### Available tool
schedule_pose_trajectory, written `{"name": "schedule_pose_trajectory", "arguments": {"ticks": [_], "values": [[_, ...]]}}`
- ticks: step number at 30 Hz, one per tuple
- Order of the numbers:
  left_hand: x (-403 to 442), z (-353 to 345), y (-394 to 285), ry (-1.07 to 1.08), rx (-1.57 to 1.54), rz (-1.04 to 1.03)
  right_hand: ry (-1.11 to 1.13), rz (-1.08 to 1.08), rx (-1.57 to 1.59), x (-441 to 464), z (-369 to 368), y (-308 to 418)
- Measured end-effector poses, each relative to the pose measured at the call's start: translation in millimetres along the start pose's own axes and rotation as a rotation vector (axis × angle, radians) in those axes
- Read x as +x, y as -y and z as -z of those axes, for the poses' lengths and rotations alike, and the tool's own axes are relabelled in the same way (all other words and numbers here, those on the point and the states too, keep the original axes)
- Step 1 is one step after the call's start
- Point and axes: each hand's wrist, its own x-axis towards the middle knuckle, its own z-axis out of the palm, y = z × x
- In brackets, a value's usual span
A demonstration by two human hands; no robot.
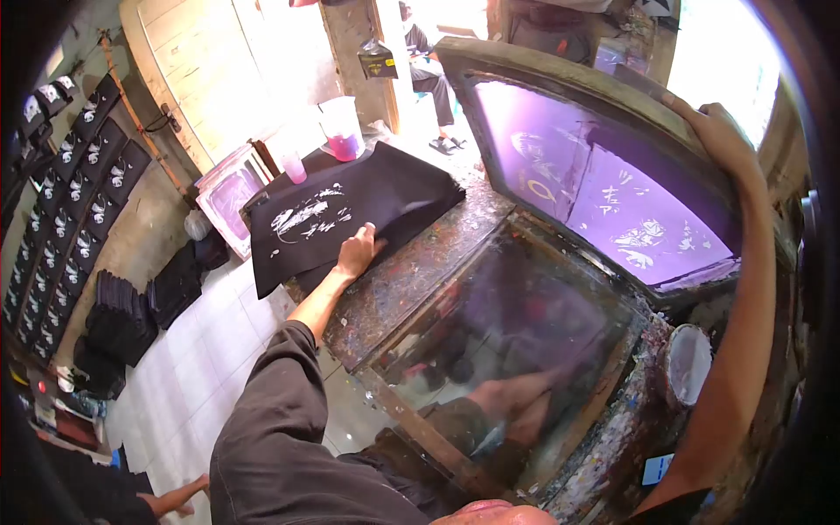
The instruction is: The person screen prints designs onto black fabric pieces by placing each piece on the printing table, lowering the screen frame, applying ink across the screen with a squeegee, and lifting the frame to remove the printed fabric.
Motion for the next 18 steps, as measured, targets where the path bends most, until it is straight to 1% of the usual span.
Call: {"name": "schedule_pose_trajectory", "arguments": {"ticks": [2,3,4,6,7,8,9,10,11,12,13,14,15,16,17,18], "values": [[5.0,7.8,-5.8,0.220,0.213,-0.433,0.069,-0.080,-0.015,-12.8,9.2,23.8],[15.2,13.3,-4.9,0.210,0.292,-0.445,0.075,-0.103,-0.105,-17.8,15.4,35.0],[28.8,19.8,-2.9,0.200,0.370,-0.454,0.068,-0.114,-0.105,-23.1,16.7,39.4],[57.6,40.1,-1.6,0.089,0.203,-0.503,-0.083,-0.111,-0.126,-32.2,14.4,45.4],[65.0,48.9,-23.0,0.162,0.282,-0.606,0.005,-0.150,-0.111,-34.4,21.1,51.8],[56.1,66.4,-54.8,0.291,0.277,-0.635,0.000,-0.134,-0.089,-31.5,23.7,48.5],[42.0,58.0,-70.4,0.255,0.146,-0.760,0.066,-0.130,-0.071,-25.5,22.1,38.6],[15.6,67.6,-109.7,0.335,0.118,-0.738,0.136,-0.120,-0.051,-20.2,17.8,35.4],[-16.0,101.6,-165.0,0.455,0.198,-0.698,0.016,-0.114,-0.019,-27.2,15.2,38.9],[-50.6,89.6,-194.2,0.402,0.096,-0.749,0.018,-0.099,0.005,-24.9,11.0,36.4],[-83.7,72.5,-227.3,0.390,0.069,-0.748,-0.050,-0.060,0.034,-23.1,3.9,29.8],[-111.5,74.5,-265.7,0.503,-0.024,-0.726,0.031,-0.096,0.010,-19.2,7.3,26.7],[-139.4,63.5,-299.7,0.504,-0.256,-0.645,0.112,-0.131,-0.016,-14.7,10.3,24.2],[-163.6,56.6,-325.7,0.513,-0.501,-0.568,0.149,-0.095,0.028,-18.3,11.7,28.0],[-177.6,57.5,-343.9,0.550,-0.547,-0.598,0.190,-0.081,0.053,-26.4,16.5,29.3],[-186.8,58.5,-368.3,0.645,-0.679,-0.447,0.139,-0.041,-0.015,-29.5,17.1,33.5]]}}
